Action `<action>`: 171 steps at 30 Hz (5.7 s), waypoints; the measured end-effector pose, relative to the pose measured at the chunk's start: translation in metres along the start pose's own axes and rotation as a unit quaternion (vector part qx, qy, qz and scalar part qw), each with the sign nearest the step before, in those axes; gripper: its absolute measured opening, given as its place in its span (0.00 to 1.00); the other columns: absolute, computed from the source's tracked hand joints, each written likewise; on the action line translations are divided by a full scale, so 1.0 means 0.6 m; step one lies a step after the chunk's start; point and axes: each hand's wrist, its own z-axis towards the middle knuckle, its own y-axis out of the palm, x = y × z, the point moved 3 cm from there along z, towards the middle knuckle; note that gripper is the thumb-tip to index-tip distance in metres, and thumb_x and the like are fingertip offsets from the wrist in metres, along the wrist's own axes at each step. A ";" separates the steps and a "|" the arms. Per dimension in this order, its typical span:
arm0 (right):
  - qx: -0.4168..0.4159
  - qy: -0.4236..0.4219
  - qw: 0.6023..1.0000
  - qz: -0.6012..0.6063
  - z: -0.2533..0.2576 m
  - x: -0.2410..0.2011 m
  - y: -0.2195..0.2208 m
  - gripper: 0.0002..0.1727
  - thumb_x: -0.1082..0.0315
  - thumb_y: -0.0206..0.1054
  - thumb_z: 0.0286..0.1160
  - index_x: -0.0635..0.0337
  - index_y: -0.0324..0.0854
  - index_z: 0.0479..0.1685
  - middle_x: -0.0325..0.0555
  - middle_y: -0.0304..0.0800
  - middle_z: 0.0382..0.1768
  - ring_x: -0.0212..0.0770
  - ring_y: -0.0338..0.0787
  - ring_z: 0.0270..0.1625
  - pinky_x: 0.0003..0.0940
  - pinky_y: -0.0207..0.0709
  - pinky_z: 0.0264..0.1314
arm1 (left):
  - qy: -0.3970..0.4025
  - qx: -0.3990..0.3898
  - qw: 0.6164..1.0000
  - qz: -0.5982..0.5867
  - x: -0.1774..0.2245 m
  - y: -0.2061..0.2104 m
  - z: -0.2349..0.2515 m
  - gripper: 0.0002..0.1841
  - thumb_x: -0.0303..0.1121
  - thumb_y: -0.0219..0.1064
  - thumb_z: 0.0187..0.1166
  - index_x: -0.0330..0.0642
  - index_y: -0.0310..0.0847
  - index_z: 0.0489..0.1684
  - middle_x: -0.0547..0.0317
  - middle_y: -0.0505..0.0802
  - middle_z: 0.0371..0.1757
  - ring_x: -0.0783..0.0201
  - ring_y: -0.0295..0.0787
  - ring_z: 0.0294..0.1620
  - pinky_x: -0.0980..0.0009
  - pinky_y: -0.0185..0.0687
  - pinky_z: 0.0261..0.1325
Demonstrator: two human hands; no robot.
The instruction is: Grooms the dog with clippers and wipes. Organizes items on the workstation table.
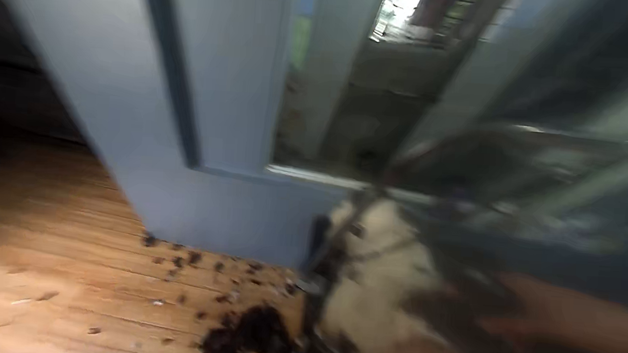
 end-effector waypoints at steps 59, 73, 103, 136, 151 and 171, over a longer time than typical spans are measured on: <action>0.341 -0.095 0.893 0.276 0.064 0.361 0.123 0.23 0.70 0.82 0.47 0.55 0.87 0.50 0.39 0.95 0.37 0.35 0.95 0.38 0.36 0.92 0.45 | -0.385 0.058 0.815 -0.430 -0.071 -0.072 -0.005 0.58 0.18 0.82 0.40 0.43 0.55 0.87 0.50 0.84 0.64 0.55 0.87 0.62 0.57 0.90 0.62; 0.318 -0.134 0.892 0.292 0.078 0.380 0.122 0.21 0.69 0.81 0.47 0.55 0.87 0.46 0.41 0.95 0.33 0.38 0.94 0.30 0.36 0.93 0.37 | -0.400 0.045 0.834 -0.377 -0.058 -0.085 -0.009 0.44 0.22 0.82 0.50 0.44 0.74 0.79 0.49 0.87 0.65 0.54 0.88 0.62 0.57 0.91 0.59; 0.338 -0.126 0.860 0.360 0.075 0.345 0.158 0.21 0.78 0.78 0.46 0.61 0.84 0.45 0.49 0.92 0.31 0.43 0.91 0.23 0.38 0.90 0.27 | -0.402 0.224 0.565 -0.685 -0.142 -0.302 -0.090 0.64 0.86 0.28 0.66 0.36 0.61 0.89 0.42 0.65 0.92 0.44 0.54 0.94 0.41 0.52 0.91; 0.354 -0.098 0.859 0.356 0.058 0.331 0.191 0.18 0.76 0.79 0.47 0.60 0.85 0.42 0.47 0.92 0.30 0.41 0.91 0.25 0.35 0.90 0.29 | -0.357 0.440 0.427 -0.704 -0.101 -0.304 -0.029 0.39 0.65 0.35 0.87 0.40 0.76 0.68 0.52 0.91 0.62 0.62 0.91 0.64 0.72 0.87 0.65; 0.281 -0.126 0.855 0.417 0.046 0.351 0.183 0.22 0.72 0.81 0.54 0.63 0.83 0.52 0.52 0.93 0.33 0.46 0.93 0.26 0.40 0.93 0.30 | -0.409 0.337 0.456 -0.714 -0.105 -0.212 -0.009 0.35 0.66 0.36 0.85 0.43 0.77 0.49 0.61 0.87 0.41 0.68 0.89 0.45 0.78 0.86 0.50; -0.011 -0.258 0.560 0.787 0.076 0.405 0.174 0.03 0.65 0.61 0.75 0.50 0.76 0.42 0.39 0.81 0.28 0.35 0.85 0.25 0.31 0.85 0.28 | -0.587 0.197 0.644 -0.449 -0.083 -0.084 -0.036 0.21 0.42 0.36 0.85 0.46 0.78 0.50 0.51 0.93 0.50 0.51 0.92 0.52 0.45 0.87 0.55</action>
